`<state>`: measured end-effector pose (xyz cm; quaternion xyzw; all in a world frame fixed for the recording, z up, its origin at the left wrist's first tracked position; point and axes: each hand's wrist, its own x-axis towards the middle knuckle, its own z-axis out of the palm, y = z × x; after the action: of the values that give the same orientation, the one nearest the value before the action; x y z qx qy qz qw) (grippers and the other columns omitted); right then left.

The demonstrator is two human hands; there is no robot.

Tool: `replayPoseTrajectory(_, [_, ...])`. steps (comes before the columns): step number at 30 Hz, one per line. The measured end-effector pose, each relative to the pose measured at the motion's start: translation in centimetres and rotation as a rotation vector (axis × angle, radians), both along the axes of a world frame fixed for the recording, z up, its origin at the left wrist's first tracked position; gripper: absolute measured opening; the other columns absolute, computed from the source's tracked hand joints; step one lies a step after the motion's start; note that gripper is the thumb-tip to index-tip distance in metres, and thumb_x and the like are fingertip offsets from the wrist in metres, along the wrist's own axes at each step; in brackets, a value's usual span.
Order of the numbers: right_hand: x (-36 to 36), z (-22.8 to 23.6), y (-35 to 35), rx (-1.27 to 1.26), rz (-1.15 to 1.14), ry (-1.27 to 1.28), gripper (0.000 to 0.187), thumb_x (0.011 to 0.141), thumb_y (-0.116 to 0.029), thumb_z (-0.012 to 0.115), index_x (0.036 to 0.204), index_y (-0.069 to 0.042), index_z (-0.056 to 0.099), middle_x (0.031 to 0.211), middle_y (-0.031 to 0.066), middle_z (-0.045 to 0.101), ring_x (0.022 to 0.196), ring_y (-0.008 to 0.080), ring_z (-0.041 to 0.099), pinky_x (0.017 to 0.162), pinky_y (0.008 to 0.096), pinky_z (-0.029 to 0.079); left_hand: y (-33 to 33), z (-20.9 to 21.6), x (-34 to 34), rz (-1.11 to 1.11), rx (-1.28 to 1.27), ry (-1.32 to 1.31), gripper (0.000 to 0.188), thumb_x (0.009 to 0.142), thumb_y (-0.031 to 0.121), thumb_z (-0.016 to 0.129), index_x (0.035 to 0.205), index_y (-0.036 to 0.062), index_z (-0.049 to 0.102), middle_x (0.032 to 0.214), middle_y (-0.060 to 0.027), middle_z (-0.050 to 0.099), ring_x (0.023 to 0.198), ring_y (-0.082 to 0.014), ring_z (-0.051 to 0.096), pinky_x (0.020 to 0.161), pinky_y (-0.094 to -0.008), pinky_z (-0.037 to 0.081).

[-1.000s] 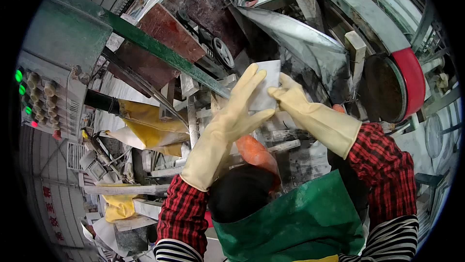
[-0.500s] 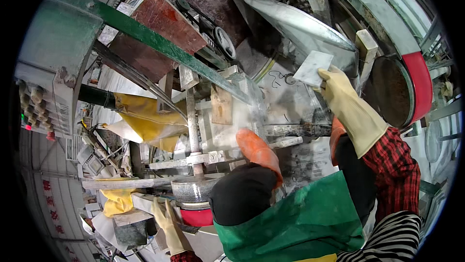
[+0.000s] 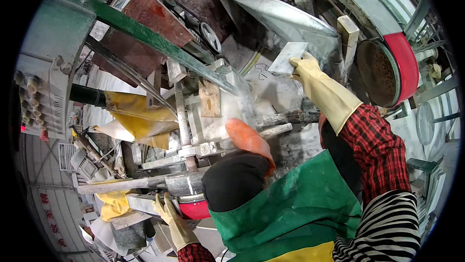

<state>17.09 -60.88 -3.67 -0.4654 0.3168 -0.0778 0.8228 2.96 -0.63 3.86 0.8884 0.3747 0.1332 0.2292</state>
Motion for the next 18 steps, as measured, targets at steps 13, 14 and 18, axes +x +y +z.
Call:
replayPoseTrajectory(13, [-3.4, -2.7, -11.9, -0.655, -0.39, 0.058, 0.055, 0.085, -0.016, 0.07, 0.137, -0.008, 0.054, 0.096, 0.0045, 0.067, 0.078, 0.0146, 0.062, 0.066, 0.0307, 0.051, -1.0, 0.3, 0.5, -0.536, 0.426, 0.165, 0.074, 0.085, 0.054, 0.073, 0.141, 0.0083, 0.057, 0.147, -0.0265, 0.049, 0.138, -0.0469, 0.043, 0.114, -0.0608, 0.031])
replayPoseTrajectory(14, [-3.5, 0.8, -9.4, -0.621, -0.353, 0.023, 0.057, 0.083, -0.016, 0.07, 0.138, -0.007, 0.053, 0.096, 0.0039, 0.066, 0.08, 0.0146, 0.063, 0.068, 0.031, 0.051, 1.5, -0.6, -2.1, -0.529, 0.636, 0.056, 0.069, 0.086, 0.053, 0.073, 0.137, 0.0085, 0.061, 0.146, -0.0267, 0.05, 0.134, -0.0469, 0.046, 0.112, -0.0621, 0.033])
replayPoseTrajectory(18, [-10.6, 0.3, -18.3, -0.889, -0.683, -0.009, 0.055, 0.085, -0.017, 0.068, 0.136, -0.004, 0.053, 0.102, 0.0108, 0.068, 0.088, 0.018, 0.065, 0.074, 0.0331, 0.053, -1.9, 1.5, -2.1, -0.546, 0.681, 0.02, 0.057, 0.09, 0.037, 0.075, 0.133, 0.0017, 0.062, 0.141, -0.029, 0.054, 0.13, -0.0477, 0.049, 0.11, -0.061, 0.035])
